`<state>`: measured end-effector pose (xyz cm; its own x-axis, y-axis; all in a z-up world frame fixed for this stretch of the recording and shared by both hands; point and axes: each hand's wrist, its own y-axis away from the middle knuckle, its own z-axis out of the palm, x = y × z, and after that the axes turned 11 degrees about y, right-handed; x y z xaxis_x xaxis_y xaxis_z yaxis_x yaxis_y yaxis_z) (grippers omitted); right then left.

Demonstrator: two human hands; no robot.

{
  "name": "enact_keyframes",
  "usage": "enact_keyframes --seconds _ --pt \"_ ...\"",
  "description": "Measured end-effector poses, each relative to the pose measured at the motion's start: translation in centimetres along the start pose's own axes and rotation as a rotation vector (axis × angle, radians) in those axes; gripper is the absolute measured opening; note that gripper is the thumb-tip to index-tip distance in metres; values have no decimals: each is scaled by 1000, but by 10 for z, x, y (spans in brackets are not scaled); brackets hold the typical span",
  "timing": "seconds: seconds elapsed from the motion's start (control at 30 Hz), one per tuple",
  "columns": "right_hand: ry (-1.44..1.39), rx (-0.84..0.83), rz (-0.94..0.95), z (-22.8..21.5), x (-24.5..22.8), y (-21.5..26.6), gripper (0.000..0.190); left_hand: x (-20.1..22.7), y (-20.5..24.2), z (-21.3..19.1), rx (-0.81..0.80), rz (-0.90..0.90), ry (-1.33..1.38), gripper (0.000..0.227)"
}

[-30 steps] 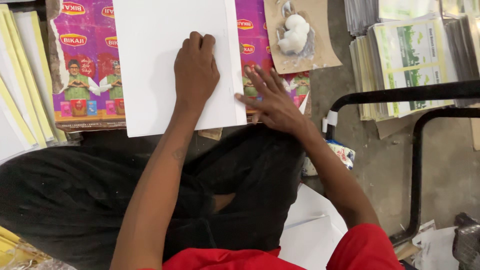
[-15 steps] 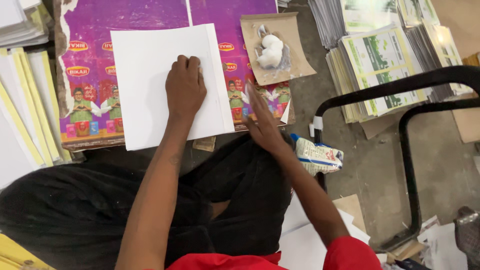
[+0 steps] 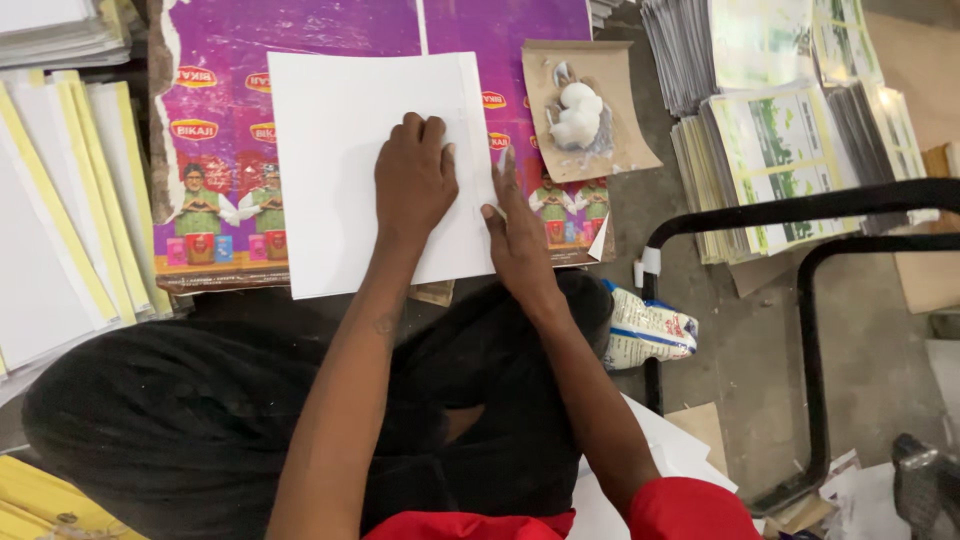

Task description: The person sits on the floor and assembles notebooks by inserting a stack of white pages into a cover, then applying a strip of glue along the spine and pressing the pages to secure them. The person repeats this process for multiple notebooks.

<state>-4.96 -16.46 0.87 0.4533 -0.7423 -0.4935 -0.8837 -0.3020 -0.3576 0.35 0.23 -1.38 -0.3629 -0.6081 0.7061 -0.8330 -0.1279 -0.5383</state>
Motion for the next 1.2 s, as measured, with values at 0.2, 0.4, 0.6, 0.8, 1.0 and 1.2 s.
enact_keyframes --seconds 0.2,0.4,0.6,0.8,1.0,1.2 --pt "-170 -28 61 1 9 -9 54 3 -6 -9 -13 -134 145 34" --pt "-242 -28 75 8 17 -7 61 5 -9 -11 -75 -218 147 49" --pt "-427 37 191 15 26 1 53 2 -9 -8 -66 -184 125 42" --pt "-328 152 162 16 24 1 48 0 -7 -8 -83 -153 142 36" --pt "-144 146 225 2 3 -4 62 0 -4 -8 -70 -136 124 33" --pt "109 77 38 6 -15 -4 66 2 -6 -11 -73 -138 145 35"
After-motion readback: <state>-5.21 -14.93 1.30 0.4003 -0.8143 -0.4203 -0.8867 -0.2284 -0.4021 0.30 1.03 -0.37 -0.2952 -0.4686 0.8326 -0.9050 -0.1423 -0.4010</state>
